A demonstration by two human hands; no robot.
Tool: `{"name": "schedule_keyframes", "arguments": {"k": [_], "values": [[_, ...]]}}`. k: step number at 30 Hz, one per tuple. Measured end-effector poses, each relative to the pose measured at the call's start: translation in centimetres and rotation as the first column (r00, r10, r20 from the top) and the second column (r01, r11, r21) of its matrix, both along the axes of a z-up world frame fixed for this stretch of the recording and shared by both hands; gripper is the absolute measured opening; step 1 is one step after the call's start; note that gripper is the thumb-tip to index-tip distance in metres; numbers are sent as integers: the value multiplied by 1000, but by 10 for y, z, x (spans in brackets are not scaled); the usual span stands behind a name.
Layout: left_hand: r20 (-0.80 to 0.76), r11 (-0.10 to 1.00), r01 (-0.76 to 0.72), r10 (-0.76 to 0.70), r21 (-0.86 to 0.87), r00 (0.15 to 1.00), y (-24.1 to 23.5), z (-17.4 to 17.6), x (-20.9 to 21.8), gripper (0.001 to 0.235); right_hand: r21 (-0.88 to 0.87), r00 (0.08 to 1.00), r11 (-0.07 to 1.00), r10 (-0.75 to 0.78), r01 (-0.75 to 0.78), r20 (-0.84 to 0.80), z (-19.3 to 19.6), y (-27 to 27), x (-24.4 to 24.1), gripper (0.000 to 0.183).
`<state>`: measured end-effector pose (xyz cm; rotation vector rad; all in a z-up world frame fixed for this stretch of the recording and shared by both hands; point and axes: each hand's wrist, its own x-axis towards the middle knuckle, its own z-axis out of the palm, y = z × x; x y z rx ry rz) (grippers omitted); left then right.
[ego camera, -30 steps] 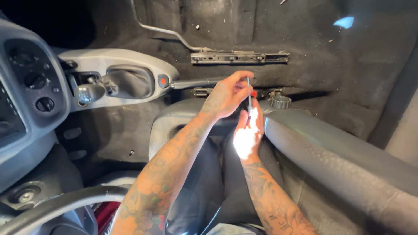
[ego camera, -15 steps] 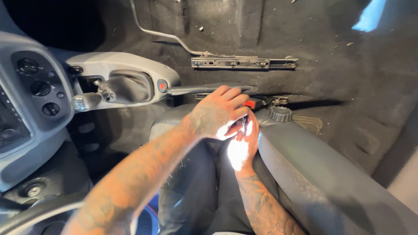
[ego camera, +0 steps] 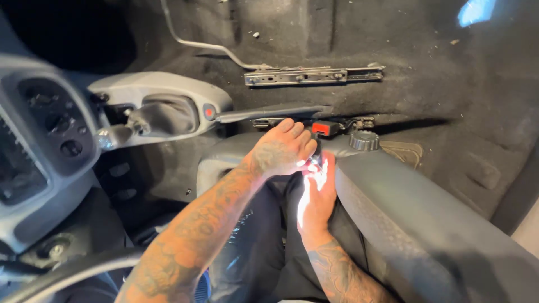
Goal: Disassemble car interior components including the seat and center console trim using hand tools
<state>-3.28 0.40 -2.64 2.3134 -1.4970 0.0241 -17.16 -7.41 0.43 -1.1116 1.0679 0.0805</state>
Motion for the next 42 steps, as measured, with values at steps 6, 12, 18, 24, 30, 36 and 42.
{"name": "schedule_keyframes", "arguments": {"k": [6,12,18,24,30,36,42], "values": [[-24,992,-113,114,56,993,9,5,-3,36,49,989,989,-140,143,-56,26,8,17,62],[-22,952,-301,303,58,953,-3,30,-18,40,95,982,977,-187,189,-31,17,9,7,46],[-159,710,-644,698,285,698,-38,30,-73,34,-204,990,969,140,-138,-8,44,3,13,52],[-368,526,-461,844,715,391,-46,43,-69,28,-222,756,722,626,-655,-194,98,-30,33,74],[-369,531,-660,847,532,384,-34,17,-96,29,-762,426,-310,681,-568,-595,117,-40,50,42],[-628,592,-584,759,555,173,-11,34,-79,51,-241,-24,-649,372,-721,-928,54,-66,101,25],[-735,525,-735,676,430,53,-15,35,-87,29,121,-254,-313,428,-942,-867,0,-56,108,61]]}}
